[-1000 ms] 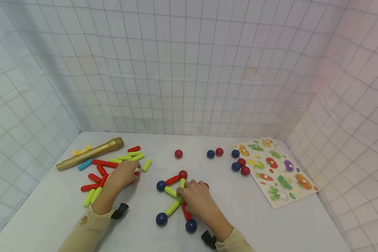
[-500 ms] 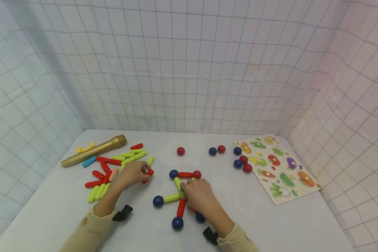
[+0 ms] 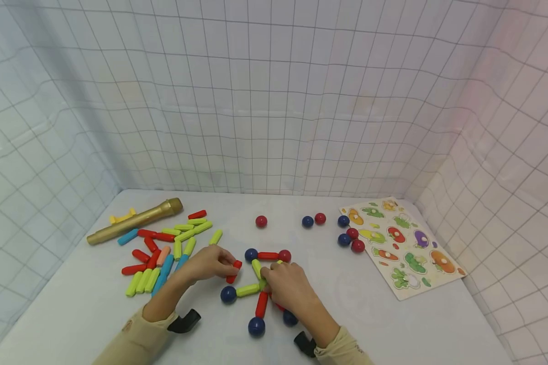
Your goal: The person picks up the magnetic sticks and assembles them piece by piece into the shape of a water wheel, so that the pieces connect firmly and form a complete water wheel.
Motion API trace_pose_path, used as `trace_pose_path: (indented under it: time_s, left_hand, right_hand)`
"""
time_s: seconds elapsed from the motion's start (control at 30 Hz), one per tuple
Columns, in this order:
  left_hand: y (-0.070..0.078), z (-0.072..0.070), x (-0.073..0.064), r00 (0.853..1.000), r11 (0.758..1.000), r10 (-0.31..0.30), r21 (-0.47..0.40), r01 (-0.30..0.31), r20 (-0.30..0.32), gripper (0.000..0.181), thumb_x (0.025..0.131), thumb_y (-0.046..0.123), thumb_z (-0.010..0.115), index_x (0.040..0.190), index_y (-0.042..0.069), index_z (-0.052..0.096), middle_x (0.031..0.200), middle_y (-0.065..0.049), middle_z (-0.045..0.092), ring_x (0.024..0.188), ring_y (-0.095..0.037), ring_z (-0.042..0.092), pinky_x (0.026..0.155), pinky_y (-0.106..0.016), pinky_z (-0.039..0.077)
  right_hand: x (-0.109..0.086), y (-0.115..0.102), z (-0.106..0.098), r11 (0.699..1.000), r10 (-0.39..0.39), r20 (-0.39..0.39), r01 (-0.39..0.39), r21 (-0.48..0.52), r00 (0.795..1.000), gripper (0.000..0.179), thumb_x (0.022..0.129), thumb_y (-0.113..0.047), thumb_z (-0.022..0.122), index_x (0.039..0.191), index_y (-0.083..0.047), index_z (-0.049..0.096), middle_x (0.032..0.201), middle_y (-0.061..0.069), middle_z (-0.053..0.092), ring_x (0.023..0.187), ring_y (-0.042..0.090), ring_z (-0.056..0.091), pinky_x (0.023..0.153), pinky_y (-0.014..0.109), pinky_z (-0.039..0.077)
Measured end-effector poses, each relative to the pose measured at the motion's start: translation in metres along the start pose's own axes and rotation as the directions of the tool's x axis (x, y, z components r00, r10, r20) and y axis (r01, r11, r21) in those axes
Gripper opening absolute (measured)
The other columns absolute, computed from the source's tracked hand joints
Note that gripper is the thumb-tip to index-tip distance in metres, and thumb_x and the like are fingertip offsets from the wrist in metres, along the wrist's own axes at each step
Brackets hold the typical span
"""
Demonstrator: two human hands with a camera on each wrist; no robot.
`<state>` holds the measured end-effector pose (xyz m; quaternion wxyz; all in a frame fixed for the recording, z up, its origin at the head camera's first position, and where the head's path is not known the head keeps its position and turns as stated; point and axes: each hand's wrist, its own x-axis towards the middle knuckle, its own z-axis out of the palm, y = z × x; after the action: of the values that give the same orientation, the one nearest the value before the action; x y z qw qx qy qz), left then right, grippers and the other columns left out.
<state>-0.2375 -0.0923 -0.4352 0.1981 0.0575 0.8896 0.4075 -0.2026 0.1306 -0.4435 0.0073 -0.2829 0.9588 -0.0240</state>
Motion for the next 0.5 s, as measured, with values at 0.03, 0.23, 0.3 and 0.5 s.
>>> trace_pose_path:
  time_s: [0.03,0.23,0.3,0.5]
  left_hand:
    - [-0.0004,0.0008,0.0005,1.000,1.000,-0.007,-0.002,0.007,0.008,0.023,0.082,0.022,0.078,0.097,0.005,0.072,0.077,-0.001,0.068,0.071,-0.013,0.061,0.068,-0.026,0.052]
    - [-0.0050,0.0035,0.0053,0.999,0.999,-0.038,0.021,0.038,0.027,0.026,0.082,0.026,0.078,0.096,0.005,0.072,0.074,-0.001,0.068,0.067,-0.014,0.061,0.064,-0.025,0.049]
    - [-0.0061,0.0044,0.0064,0.999,0.998,-0.048,0.035,0.047,0.026,0.027,0.082,0.028,0.077,0.096,0.005,0.072,0.074,-0.002,0.068,0.067,-0.014,0.061,0.064,-0.025,0.048]
    - [-0.0062,0.0067,0.0071,0.999,0.995,-0.041,0.086,0.041,0.003,0.021,0.084,0.026,0.076,0.091,0.005,0.075,0.071,0.000,0.067,0.066,-0.013,0.058,0.061,-0.023,0.047]
  right_hand:
    - [0.0001,0.0001,0.0002,1.000,-0.003,-0.002,0.003,-0.002,1.000,0.028,0.082,-0.031,0.078,0.107,-0.020,0.071,0.082,-0.004,0.064,0.063,0.008,0.047,0.063,0.025,0.047]
    - [0.0000,0.0008,0.0004,1.000,-0.023,0.000,0.023,0.012,1.000,0.026,0.083,-0.030,0.077,0.106,-0.020,0.071,0.082,-0.004,0.064,0.061,0.008,0.046,0.060,0.021,0.046]
    - [-0.0003,0.0004,0.0001,0.999,-0.033,0.011,0.032,0.030,0.999,0.027,0.083,-0.030,0.077,0.107,-0.020,0.072,0.083,-0.005,0.064,0.061,0.007,0.047,0.060,0.020,0.046]
    - [-0.0002,-0.0038,-0.0007,0.995,-0.058,0.050,0.054,0.078,0.997,0.028,0.084,-0.031,0.075,0.109,-0.020,0.072,0.084,-0.006,0.064,0.063,0.005,0.047,0.063,0.019,0.047]
